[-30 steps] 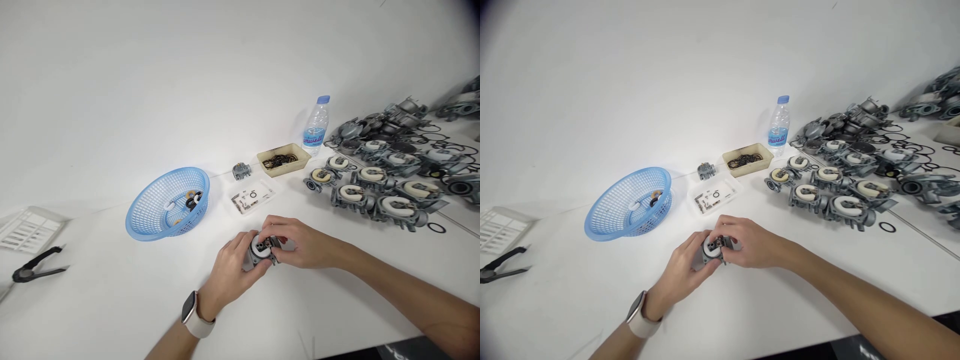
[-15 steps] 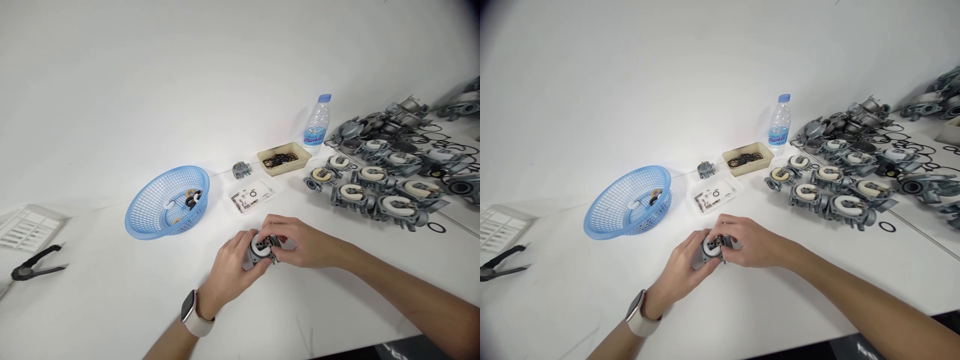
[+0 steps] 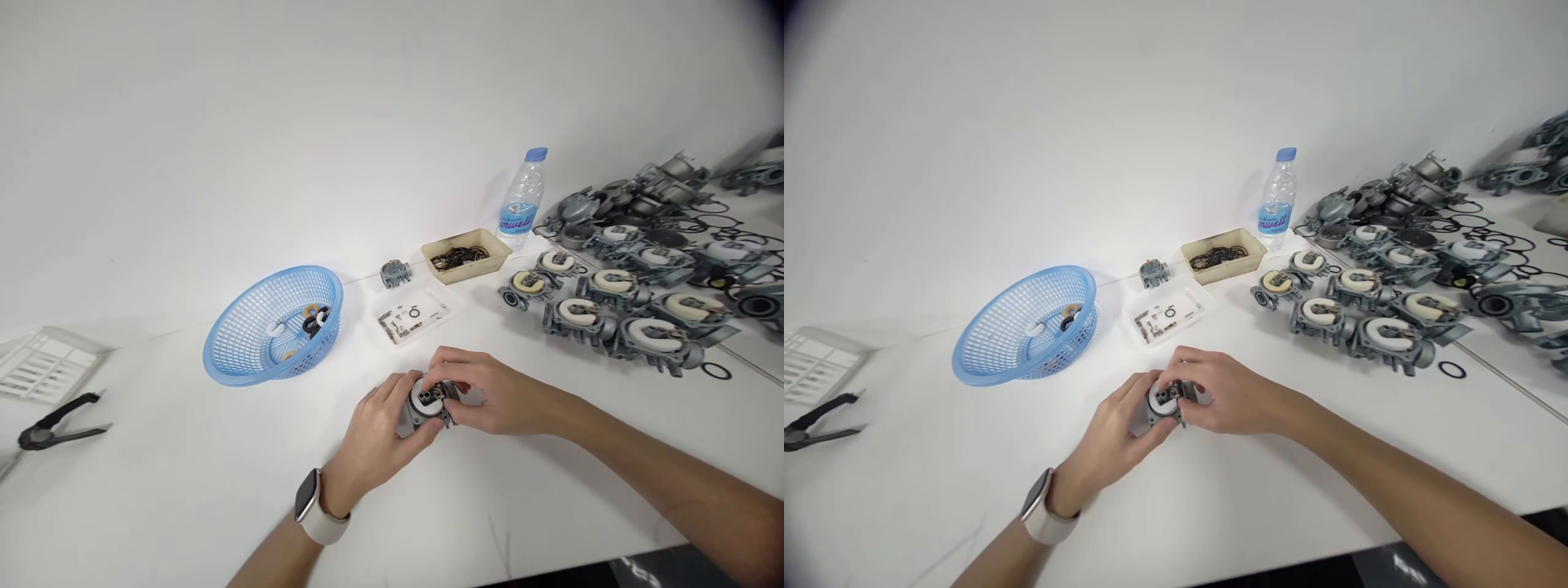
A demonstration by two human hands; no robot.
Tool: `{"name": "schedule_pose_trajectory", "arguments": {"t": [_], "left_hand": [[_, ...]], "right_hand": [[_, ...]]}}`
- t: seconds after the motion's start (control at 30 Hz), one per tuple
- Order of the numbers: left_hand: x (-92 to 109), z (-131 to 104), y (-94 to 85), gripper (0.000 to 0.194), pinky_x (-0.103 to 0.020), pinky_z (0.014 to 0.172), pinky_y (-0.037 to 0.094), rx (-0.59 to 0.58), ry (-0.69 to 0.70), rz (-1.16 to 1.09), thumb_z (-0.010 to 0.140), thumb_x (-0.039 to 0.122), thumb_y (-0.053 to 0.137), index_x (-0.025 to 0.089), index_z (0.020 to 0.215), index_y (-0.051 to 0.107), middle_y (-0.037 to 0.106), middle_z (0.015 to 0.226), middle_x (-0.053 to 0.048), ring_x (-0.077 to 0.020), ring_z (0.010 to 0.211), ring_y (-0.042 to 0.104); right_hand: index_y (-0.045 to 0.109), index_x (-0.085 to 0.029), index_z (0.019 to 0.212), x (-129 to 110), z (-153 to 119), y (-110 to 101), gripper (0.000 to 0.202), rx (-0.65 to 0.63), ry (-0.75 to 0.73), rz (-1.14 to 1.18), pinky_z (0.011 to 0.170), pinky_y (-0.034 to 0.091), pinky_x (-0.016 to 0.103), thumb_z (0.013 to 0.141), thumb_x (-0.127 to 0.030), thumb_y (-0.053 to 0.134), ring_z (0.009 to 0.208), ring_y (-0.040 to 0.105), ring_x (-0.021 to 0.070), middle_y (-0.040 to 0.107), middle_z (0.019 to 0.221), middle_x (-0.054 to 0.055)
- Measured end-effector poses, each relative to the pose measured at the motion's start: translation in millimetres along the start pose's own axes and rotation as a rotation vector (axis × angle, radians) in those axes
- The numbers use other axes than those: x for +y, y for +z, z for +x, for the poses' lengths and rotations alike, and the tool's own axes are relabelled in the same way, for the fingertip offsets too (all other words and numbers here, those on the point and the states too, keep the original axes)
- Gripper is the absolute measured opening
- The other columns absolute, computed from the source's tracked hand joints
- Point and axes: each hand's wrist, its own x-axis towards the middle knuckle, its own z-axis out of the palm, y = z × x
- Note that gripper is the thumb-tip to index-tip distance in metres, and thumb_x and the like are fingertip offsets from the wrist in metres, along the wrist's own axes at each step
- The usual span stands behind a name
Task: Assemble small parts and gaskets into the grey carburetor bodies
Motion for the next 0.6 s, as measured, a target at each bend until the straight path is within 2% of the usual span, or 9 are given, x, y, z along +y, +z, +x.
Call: {"name": "schedule_pose_trajectory", "arguments": {"t": [0.6], "left_hand": [[-1.9, -0.2, 0.7, 0.045, -0.042, 0.091, 0.056, -0.009, 0.000, 0.017, 0.096, 0.037, 0.065, 0.026, 0.136, 0.048, 0.065, 0.118, -0.006, -0.0261, 0.103, 0.066]], "right_hand": [[0.069, -0.025, 0.110, -1.4, 0.9, -0.4, 0.035, -0.016, 0.030, -0.007, 0.070, 0.050, 0.027, 0.083, -0.006, 0.056, 0.075, 0.057, 0.0129, 0.062, 0.103, 0.002]]}}
